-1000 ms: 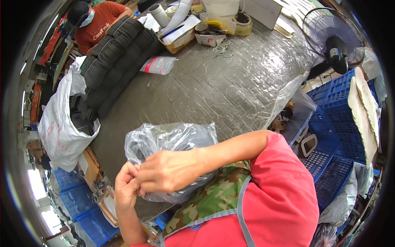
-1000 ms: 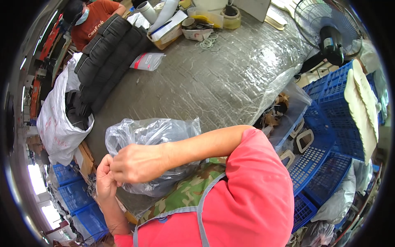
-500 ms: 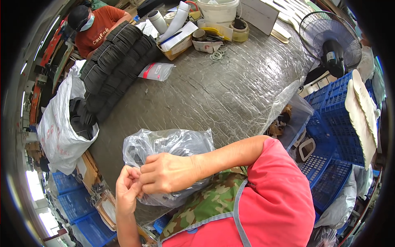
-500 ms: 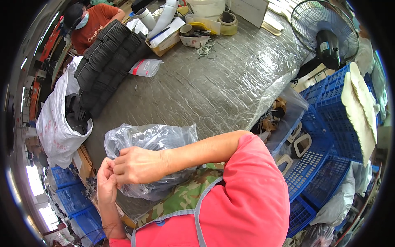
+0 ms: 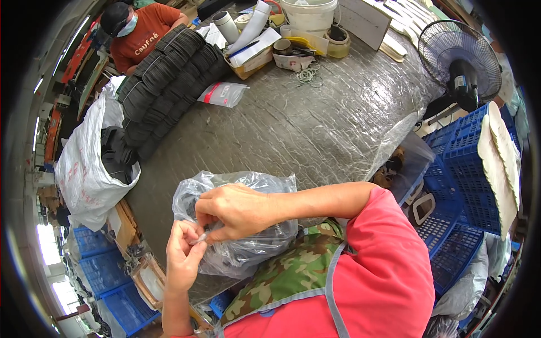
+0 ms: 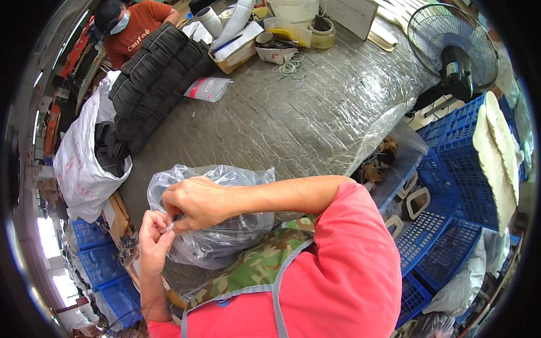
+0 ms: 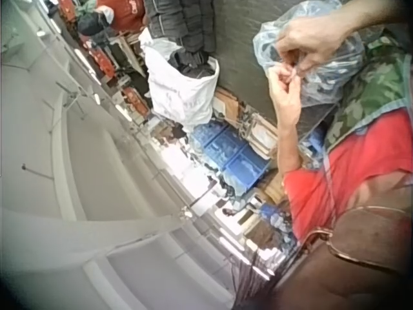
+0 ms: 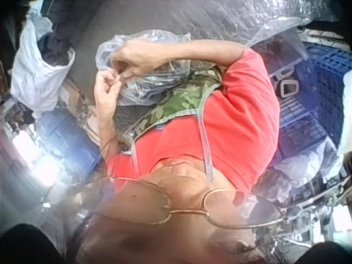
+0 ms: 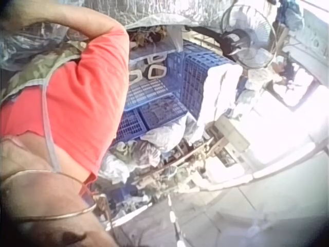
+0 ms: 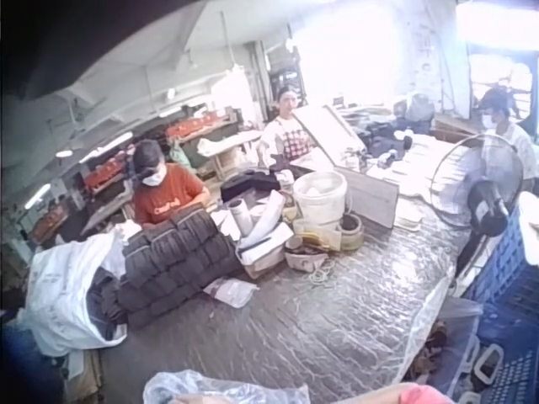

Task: Packing stacks of black insoles into plastic bags and tying them shut.

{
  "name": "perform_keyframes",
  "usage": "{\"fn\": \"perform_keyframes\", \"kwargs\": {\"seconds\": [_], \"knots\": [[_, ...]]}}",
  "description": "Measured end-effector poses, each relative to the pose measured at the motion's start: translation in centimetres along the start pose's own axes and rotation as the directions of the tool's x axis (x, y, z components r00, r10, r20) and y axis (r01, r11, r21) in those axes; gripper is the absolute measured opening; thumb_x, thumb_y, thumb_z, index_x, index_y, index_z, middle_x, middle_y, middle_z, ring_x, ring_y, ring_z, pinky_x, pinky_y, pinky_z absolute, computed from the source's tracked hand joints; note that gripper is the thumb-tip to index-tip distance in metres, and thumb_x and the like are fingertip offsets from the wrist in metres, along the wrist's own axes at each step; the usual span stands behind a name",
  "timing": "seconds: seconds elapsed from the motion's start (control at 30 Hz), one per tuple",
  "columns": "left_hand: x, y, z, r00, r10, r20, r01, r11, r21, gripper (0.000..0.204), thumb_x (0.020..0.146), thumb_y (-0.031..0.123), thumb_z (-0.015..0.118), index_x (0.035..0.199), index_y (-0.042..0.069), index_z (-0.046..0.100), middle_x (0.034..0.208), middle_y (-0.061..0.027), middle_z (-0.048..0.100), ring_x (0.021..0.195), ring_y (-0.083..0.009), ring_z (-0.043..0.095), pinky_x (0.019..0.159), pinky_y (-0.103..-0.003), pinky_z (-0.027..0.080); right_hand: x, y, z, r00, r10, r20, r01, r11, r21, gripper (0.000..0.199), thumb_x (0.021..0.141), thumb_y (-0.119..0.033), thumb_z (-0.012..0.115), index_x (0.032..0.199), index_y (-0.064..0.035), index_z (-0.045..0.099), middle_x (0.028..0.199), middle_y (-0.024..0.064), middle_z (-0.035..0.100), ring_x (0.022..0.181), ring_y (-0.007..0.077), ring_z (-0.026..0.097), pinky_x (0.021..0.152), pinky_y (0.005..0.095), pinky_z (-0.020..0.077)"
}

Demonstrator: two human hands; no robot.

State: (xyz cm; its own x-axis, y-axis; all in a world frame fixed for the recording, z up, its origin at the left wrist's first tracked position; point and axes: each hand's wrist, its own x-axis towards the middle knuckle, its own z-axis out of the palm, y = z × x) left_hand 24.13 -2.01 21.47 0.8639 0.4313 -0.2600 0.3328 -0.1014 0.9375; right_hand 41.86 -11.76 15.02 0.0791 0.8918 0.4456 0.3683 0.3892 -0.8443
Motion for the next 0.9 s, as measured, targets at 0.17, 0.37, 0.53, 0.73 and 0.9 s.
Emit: {"fn": "perform_keyframes", "kwargs": {"seconds": [0.17,0.37,0.53,0.73,0.9], "knots": [[0.0,1.0,2.3,0.935,0.353,-0.040,-0.213,0.647,0.732,0.023,0.077,-0.010,0.052,0.094,0.001,0.041,0.089,-0.0147,0.046,0.077,-0.0271,0.051,0.069,-0.036,0.042,0.3,0.2,0.2,0.997,0.007,0.071,-0.006,1.000,-0.016,0.022,0.073,-0.020,0.071,0.075,-0.0019,0.058,0.074,0.0110,0.062,0.069,0.0294,0.063,0.061,0.0409,0.0481],[1.1,1.8,2.5,0.925,0.377,0.046,-0.217,0.424,0.879,0.021,0.077,-0.009,0.051,0.094,-0.001,0.042,0.090,-0.0183,0.046,0.082,-0.0378,0.051,0.072,-0.045,0.041,-0.1,0.9,1.0,1.000,-0.017,0.017,0.016,0.999,0.028,0.019,0.073,-0.016,0.068,0.076,-0.0011,0.058,0.073,0.0118,0.063,0.066,0.0308,0.063,0.058,0.0406,0.0480],[1.1,3.2,1.9,0.971,0.214,0.103,-0.190,0.441,0.877,0.019,0.077,-0.007,0.051,0.093,-0.001,0.042,0.090,-0.0203,0.046,0.080,-0.0408,0.051,0.071,-0.047,0.041,-0.4,0.3,0.6,0.999,0.035,0.018,-0.036,0.997,0.069,0.018,0.072,-0.014,0.067,0.076,0.0004,0.058,0.072,0.0132,0.064,0.065,0.0303,0.063,0.058,0.0397,0.0486],[1.8,1.5,1.8,0.941,0.288,0.178,-0.258,0.271,0.927,0.018,0.077,-0.003,0.055,0.090,0.000,0.043,0.087,-0.0187,0.045,0.076,-0.0393,0.054,0.064,-0.047,0.045,0.3,0.9,0.7,0.997,0.081,0.018,-0.082,0.991,0.110,0.017,0.071,-0.014,0.067,0.074,0.0010,0.059,0.070,0.0144,0.065,0.065,0.0286,0.065,0.059,0.0386,0.0492],[1.4,1.8,1.8,0.956,0.281,0.086,-0.212,0.454,0.865,0.015,0.079,-0.002,0.055,0.089,0.001,0.044,0.086,-0.0182,0.049,0.073,-0.0402,0.055,0.064,-0.048,0.045,0.3,0.6,0.5,0.993,0.103,0.064,-0.108,0.992,0.067,0.017,0.068,-0.015,0.067,0.072,-0.0002,0.059,0.070,0.0142,0.065,0.064,0.0288,0.064,0.058,0.0391,0.0486]]}}
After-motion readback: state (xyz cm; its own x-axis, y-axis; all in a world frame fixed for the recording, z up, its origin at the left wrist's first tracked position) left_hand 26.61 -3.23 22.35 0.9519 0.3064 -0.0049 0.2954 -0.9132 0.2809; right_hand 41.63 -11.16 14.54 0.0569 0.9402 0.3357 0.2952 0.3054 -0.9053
